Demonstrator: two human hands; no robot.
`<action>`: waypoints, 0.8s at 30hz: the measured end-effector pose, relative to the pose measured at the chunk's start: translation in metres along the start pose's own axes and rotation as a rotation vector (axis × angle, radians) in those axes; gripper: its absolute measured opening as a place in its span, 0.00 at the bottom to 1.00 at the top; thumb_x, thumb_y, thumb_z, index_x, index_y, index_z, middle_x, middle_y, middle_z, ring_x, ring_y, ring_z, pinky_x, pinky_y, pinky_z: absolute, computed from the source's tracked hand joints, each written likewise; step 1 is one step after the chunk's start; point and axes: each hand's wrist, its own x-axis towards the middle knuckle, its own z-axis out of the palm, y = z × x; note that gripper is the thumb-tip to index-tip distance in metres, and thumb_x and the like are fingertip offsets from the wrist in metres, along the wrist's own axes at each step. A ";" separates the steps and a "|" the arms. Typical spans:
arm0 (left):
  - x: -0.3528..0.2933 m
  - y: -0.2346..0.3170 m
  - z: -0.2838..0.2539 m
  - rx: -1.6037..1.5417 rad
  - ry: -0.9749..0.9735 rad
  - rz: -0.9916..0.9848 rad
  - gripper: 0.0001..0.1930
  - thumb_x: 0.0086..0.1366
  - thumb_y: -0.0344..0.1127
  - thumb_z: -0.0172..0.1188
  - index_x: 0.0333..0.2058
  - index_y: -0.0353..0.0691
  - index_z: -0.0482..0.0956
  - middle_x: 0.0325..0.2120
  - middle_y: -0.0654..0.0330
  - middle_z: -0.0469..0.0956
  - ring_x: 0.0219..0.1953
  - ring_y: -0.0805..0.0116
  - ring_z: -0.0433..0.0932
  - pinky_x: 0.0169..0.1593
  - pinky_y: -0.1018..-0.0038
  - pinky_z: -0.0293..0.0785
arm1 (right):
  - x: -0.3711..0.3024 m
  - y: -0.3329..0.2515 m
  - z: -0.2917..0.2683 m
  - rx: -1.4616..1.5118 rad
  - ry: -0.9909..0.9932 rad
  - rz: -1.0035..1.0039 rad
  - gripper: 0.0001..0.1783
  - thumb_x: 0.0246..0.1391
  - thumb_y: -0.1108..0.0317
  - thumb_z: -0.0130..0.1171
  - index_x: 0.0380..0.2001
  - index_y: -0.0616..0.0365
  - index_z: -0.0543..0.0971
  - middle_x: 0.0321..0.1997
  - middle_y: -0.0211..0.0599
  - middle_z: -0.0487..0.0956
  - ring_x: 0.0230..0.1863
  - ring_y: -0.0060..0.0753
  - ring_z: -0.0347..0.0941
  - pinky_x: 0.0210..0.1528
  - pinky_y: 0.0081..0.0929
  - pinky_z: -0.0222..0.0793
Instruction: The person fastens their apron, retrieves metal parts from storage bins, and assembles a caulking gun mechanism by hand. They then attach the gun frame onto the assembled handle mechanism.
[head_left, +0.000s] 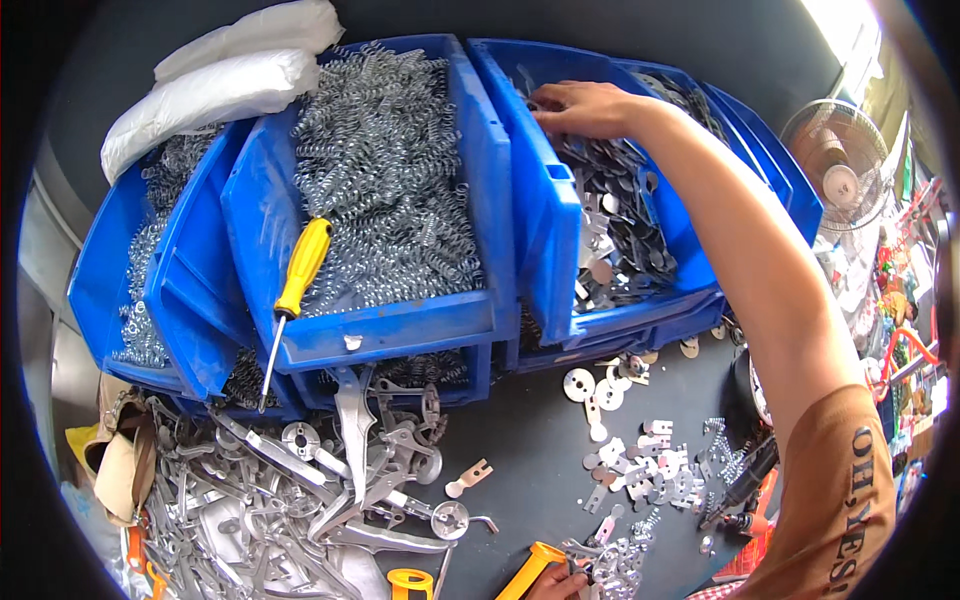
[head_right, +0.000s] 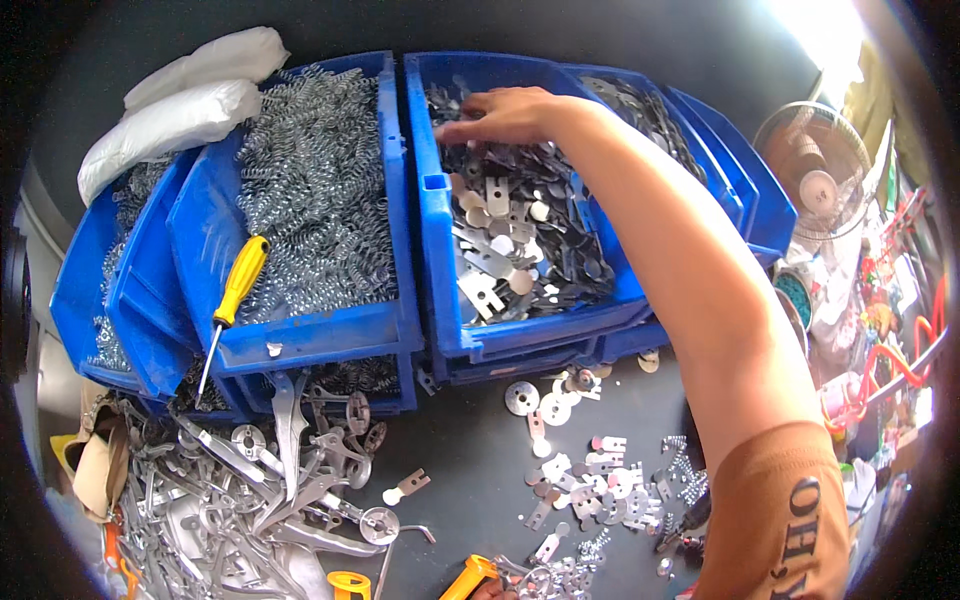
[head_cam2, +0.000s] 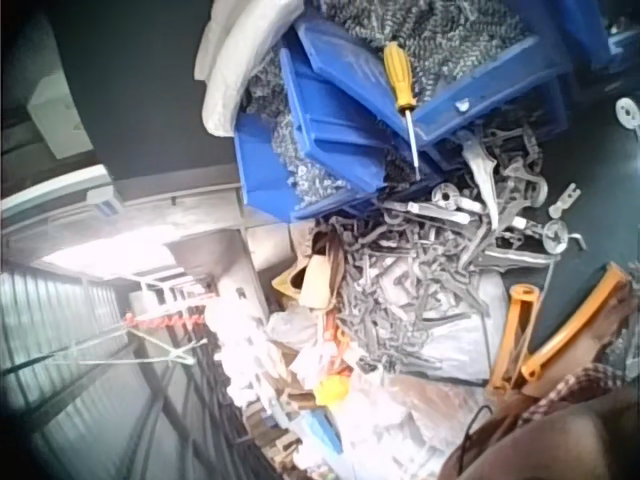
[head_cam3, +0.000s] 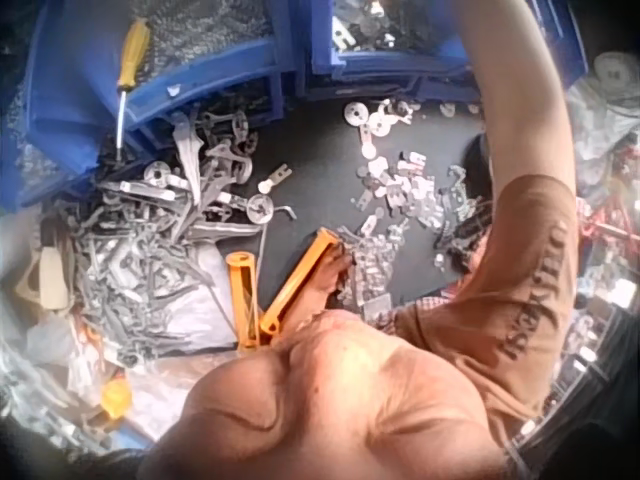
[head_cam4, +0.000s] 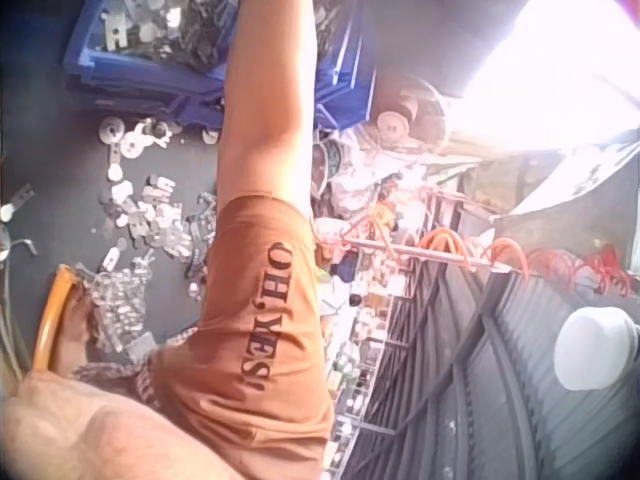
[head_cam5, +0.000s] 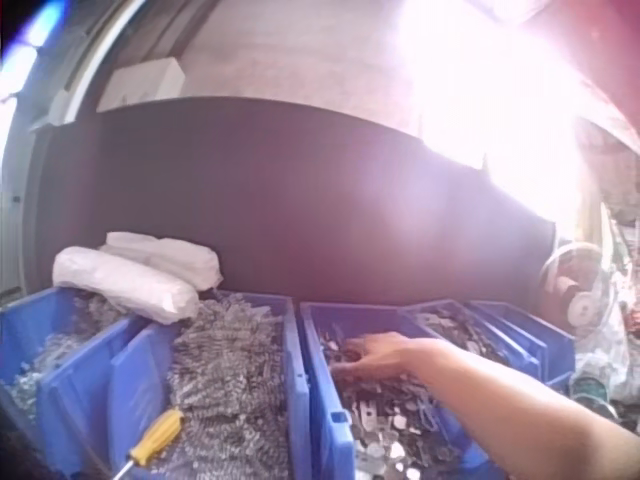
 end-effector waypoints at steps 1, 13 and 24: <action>0.000 -0.003 -0.004 0.003 0.007 0.018 0.07 0.56 0.39 0.54 0.31 0.44 0.70 0.10 0.68 0.66 0.06 0.79 0.61 0.08 0.84 0.57 | -0.009 -0.015 -0.005 0.028 -0.101 0.005 0.40 0.45 0.34 0.40 0.54 0.50 0.61 0.54 0.43 0.64 0.57 0.43 0.57 0.56 0.34 0.53; 0.007 -0.006 -0.004 -0.046 -0.041 0.083 0.09 0.54 0.39 0.55 0.32 0.43 0.71 0.13 0.68 0.68 0.07 0.79 0.62 0.09 0.84 0.58 | -0.007 0.017 0.025 0.131 0.035 0.132 0.53 0.32 0.20 0.32 0.54 0.48 0.62 0.58 0.47 0.58 0.59 0.45 0.54 0.59 0.38 0.50; 0.004 0.004 0.003 -0.095 -0.097 0.079 0.09 0.58 0.39 0.51 0.33 0.42 0.71 0.16 0.69 0.69 0.14 0.79 0.66 0.16 0.83 0.61 | -0.065 0.010 -0.005 0.195 -0.145 0.065 0.45 0.45 0.28 0.31 0.54 0.52 0.62 0.55 0.47 0.63 0.54 0.43 0.61 0.55 0.36 0.54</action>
